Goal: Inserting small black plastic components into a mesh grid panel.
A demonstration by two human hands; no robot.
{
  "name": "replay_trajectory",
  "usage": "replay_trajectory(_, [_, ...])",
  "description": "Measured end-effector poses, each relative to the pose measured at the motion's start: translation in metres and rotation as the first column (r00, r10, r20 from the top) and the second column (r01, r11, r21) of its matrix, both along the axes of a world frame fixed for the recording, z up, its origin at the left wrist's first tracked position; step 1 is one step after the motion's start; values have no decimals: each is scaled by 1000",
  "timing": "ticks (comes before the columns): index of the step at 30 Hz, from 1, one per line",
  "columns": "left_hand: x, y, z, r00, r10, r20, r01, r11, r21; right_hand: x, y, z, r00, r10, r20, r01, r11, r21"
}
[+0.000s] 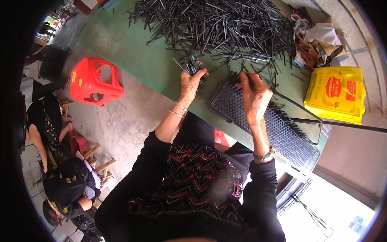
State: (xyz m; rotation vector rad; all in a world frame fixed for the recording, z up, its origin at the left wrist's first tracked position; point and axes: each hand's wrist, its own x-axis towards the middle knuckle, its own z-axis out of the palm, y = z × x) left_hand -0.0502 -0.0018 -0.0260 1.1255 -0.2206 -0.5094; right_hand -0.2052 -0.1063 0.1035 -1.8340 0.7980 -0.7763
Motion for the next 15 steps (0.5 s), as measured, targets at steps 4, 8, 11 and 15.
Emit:
replay_trajectory(4, [-5,-1,-2,997,-10,75,6,999,42,0,3,2,1000,-18,-22,17,1000,-18])
replay_trajectory(8, [-7,-1,2,996,-26,90,22,999,45,-2,2,6,999,9,-47,-12,997,-74])
replay_trajectory(11, [-6,0,1,994,-28,104,20,996,82,-2,0,7,997,57,-42,-59,997,-48])
replay_trajectory(15, [-6,-1,-2,992,-37,121,25,995,98,-1,-5,2,991,136,-12,-136,990,-42])
